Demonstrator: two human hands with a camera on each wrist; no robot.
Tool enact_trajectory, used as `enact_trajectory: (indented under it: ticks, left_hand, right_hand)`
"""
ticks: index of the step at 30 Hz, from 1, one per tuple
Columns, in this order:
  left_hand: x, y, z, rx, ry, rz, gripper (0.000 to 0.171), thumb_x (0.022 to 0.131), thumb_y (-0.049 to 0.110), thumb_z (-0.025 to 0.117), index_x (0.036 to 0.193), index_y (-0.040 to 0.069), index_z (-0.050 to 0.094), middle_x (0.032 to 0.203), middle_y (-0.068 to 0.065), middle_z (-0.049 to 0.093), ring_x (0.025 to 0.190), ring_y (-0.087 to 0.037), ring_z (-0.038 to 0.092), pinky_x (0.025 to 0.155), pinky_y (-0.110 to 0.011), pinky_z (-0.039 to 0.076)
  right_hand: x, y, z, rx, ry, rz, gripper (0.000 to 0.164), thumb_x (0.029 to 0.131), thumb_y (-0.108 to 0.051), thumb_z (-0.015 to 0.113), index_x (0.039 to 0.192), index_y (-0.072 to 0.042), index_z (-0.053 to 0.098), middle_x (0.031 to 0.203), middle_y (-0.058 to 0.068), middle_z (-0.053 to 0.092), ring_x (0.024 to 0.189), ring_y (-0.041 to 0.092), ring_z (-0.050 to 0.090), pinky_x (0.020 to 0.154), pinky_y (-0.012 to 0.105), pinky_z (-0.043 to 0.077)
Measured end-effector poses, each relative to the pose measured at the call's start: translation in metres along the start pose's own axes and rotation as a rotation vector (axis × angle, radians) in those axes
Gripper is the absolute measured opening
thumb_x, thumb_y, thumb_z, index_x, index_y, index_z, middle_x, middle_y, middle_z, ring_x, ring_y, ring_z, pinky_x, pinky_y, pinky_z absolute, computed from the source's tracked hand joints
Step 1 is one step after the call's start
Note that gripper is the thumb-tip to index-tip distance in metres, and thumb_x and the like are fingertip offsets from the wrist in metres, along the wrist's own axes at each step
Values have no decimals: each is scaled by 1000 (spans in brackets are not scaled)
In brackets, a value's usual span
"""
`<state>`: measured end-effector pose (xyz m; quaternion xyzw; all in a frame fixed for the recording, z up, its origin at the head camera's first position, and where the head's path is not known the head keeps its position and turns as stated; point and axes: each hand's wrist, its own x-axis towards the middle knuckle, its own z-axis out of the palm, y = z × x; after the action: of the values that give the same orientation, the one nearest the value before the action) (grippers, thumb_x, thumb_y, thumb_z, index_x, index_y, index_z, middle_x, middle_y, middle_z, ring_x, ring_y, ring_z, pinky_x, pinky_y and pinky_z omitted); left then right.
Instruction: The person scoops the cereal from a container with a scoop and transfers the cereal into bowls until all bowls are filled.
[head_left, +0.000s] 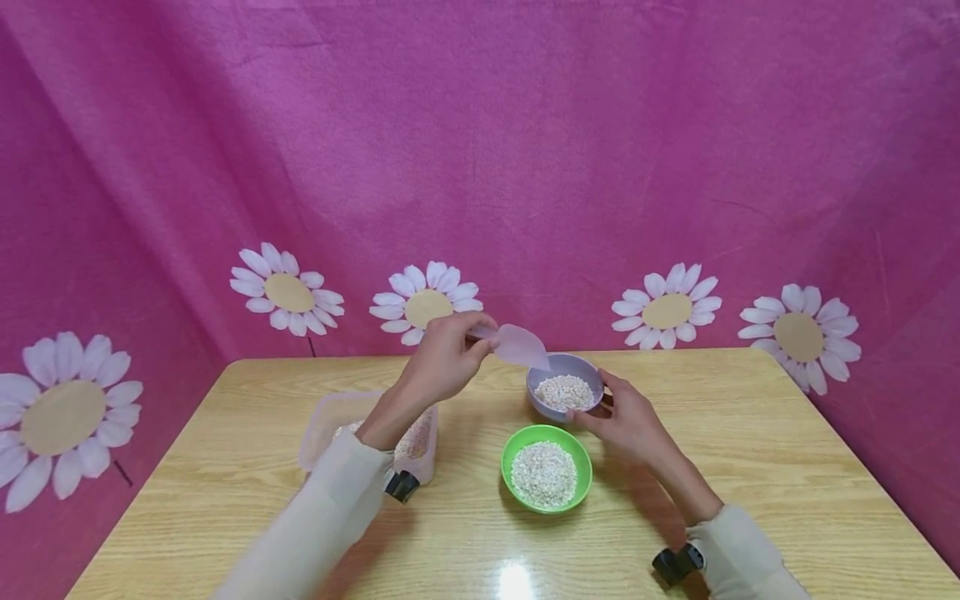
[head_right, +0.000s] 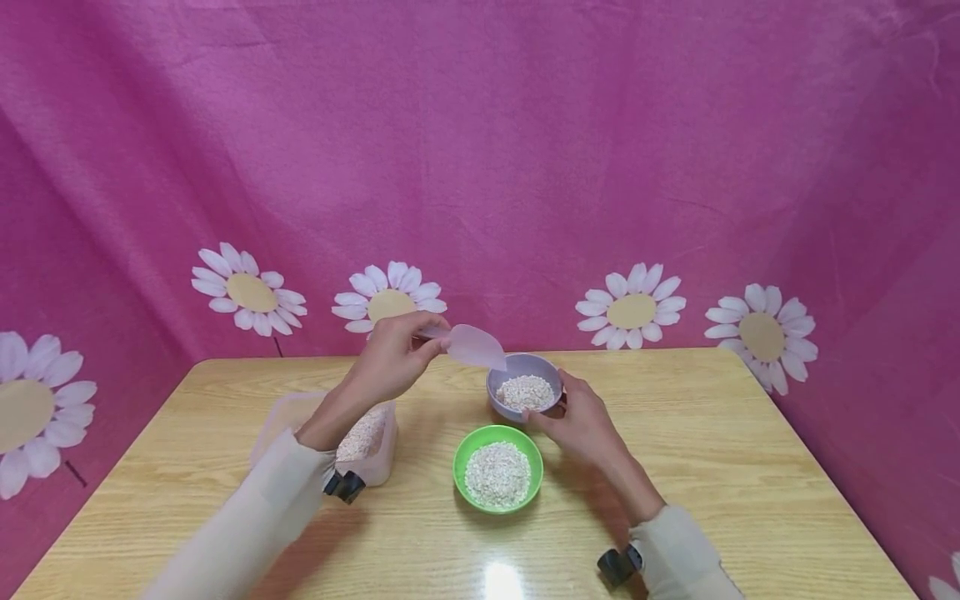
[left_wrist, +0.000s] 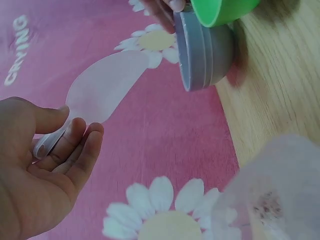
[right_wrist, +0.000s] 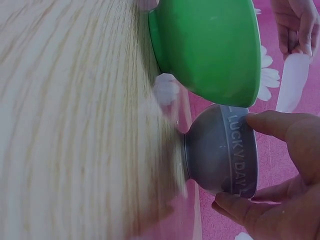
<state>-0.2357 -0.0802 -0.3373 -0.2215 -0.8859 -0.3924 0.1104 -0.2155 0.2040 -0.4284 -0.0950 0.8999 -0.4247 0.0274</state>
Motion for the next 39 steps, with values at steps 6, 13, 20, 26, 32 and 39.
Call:
enact_trajectory:
  ticks: [6, 13, 20, 26, 32, 39]
  left_hand:
    - [-23, -18, -15, -67, 115, -50, 17, 102, 12, 74, 117, 6, 76, 109, -12, 81, 100, -26, 77, 91, -44, 62]
    - [-47, -40, -30, -104, 188, -129, 20, 102, 11, 74, 121, 4, 76, 116, -18, 80, 106, -32, 79, 94, -49, 63]
    - [-72, -55, -44, -86, 227, -191, 19, 103, 11, 74, 119, 1, 75, 110, -18, 80, 107, -31, 78, 94, -37, 62]
    - [-95, -66, -58, -66, 232, -271, 22, 105, 19, 73, 122, 6, 75, 110, -15, 79, 105, -28, 76, 85, -13, 53]
    - [-113, -79, -72, -32, 221, -291, 23, 104, 19, 74, 122, 6, 75, 108, -14, 80, 98, -14, 75, 79, -16, 55]
    - [-133, -89, -91, 64, 205, -296, 22, 103, 20, 74, 121, 7, 76, 110, -13, 81, 101, -14, 74, 83, -11, 53]
  right_hand:
    - [0, -2, 0, -3, 16, -15, 90, 97, -23, 81, 159, 17, 30, 155, 39, 47, 141, 52, 55, 112, 55, 51]
    - [-5, -7, -4, -79, 73, -50, 89, 96, -29, 82, 158, 16, 35, 154, 38, 49, 138, 52, 56, 110, 58, 53]
    - [-17, -27, -5, -128, 139, -97, 83, 95, -26, 82, 155, 13, 41, 156, 36, 47, 134, 54, 58, 108, 64, 53]
    - [-26, -52, 9, -108, 119, -177, 78, 95, -28, 83, 155, 8, 46, 156, 31, 51, 134, 50, 59, 108, 64, 52]
    - [-30, -79, 32, -98, 22, -178, 82, 97, -34, 80, 159, 5, 43, 162, 28, 47, 147, 48, 51, 119, 63, 44]
    - [-30, -101, 67, -67, -24, -201, 83, 94, -34, 84, 159, 0, 46, 164, 18, 49, 150, 40, 49, 124, 58, 39]
